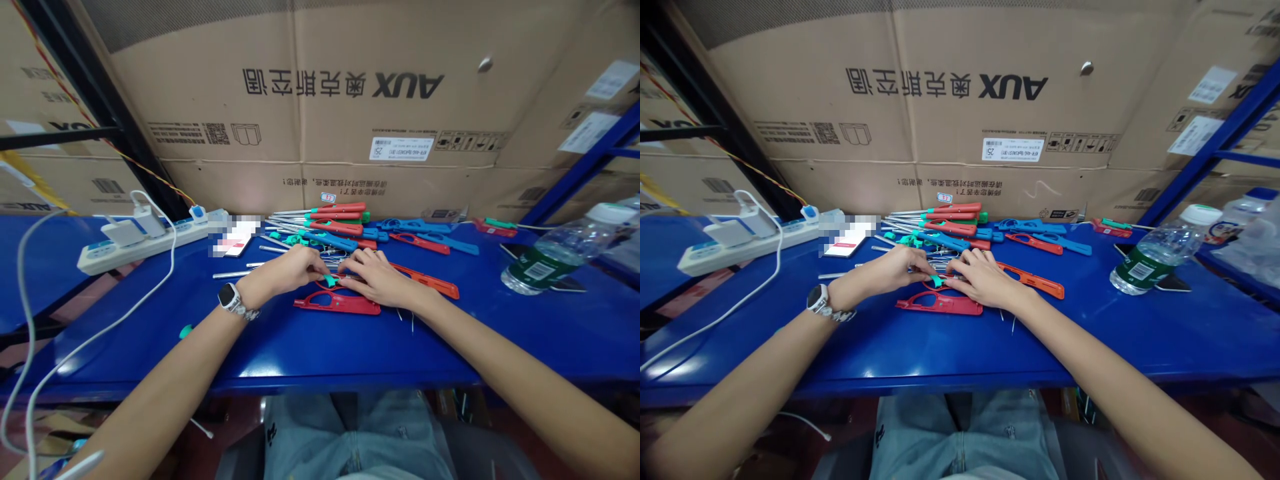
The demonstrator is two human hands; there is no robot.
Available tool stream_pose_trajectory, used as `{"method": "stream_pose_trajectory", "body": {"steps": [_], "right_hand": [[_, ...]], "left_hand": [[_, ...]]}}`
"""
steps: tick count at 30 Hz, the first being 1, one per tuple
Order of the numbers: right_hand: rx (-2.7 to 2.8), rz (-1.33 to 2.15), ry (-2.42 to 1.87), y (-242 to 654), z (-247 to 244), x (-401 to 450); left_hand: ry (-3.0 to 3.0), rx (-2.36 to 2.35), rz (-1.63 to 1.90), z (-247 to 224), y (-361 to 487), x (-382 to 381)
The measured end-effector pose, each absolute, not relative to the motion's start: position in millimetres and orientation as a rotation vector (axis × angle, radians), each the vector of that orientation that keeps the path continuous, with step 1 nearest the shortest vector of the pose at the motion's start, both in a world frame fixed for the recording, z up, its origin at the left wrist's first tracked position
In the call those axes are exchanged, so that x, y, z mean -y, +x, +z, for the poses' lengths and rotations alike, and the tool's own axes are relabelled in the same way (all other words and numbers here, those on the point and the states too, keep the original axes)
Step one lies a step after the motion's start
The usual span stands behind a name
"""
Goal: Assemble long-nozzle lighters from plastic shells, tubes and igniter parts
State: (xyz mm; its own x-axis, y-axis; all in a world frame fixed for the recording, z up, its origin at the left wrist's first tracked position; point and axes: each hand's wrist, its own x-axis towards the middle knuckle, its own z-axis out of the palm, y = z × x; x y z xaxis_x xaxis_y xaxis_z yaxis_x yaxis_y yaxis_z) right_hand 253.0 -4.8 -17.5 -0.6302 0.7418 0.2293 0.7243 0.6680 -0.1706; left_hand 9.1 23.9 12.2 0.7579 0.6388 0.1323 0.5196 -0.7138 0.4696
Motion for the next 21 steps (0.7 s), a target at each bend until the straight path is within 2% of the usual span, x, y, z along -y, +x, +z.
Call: {"method": "stream_pose_trajectory", "body": {"steps": [13,21], "right_hand": [[2.644,0.164,-1.082,257.5,-18.0,0.4],[2.388,0.125,-1.105,237.7,-14.1,13.1]], "left_hand": [[2.461,-0.763,0.537,-1.0,5.7,-33.1],[2.519,-0.75,0.558,-5.3,7.5,-33.1]]}}
